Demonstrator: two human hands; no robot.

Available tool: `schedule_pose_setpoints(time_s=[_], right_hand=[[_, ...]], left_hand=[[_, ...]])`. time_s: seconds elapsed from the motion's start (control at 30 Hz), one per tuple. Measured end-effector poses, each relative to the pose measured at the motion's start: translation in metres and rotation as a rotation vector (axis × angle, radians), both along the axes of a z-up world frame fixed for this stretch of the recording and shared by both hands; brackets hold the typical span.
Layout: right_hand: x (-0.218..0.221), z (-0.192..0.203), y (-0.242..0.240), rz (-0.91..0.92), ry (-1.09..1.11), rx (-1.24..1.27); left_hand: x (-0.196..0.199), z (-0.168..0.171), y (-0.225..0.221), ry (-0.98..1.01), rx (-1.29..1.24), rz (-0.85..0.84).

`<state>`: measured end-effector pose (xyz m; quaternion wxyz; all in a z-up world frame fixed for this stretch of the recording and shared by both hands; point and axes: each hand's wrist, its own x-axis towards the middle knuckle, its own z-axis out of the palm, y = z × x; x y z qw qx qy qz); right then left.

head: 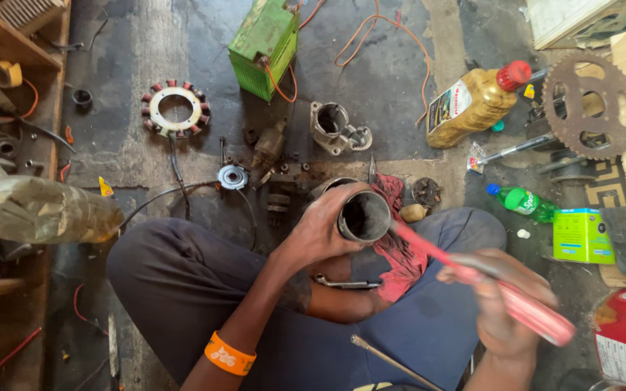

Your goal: The person sits on the floor and uses a red-handled screwdriver to scrape the inside of a cylindrical engine part. The person then places the part down and picks up a crankshaft, holding it with both hands.

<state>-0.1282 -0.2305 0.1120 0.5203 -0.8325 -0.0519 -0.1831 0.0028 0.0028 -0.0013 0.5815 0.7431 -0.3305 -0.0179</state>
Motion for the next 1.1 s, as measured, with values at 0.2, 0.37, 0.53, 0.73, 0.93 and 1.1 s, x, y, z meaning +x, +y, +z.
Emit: schedule_pose_setpoints(time_s=[0.2, 0.37, 0.53, 0.73, 0.93, 1.1], right_hand=[[-0.009, -0.006, 0.008, -0.034, -0.014, 0.020], [-0.003, -0.020, 0.010, -0.043, 0.052, -0.084], [-0.005, -0.039, 0.012, -0.083, 0.084, -0.037], [-0.012, -0.059, 0.012, -0.119, 0.098, 0.168], [-0.017, -0.085, 0.023, -0.166, 0.159, 0.612], [-0.021, -0.111, 0.018, -0.130, 0.169, 0.805]], left_hand=[[0.003, -0.003, -0.004, 0.014, 0.031, 0.031], [0.000, 0.004, -0.004, 0.064, 0.008, 0.023], [0.004, 0.004, -0.002, 0.092, -0.022, 0.007], [0.005, 0.006, -0.002, 0.018, -0.054, 0.014], [0.000, 0.011, 0.000, 0.071, -0.053, -0.007], [-0.001, 0.012, 0.002, 0.072, -0.056, -0.020]])
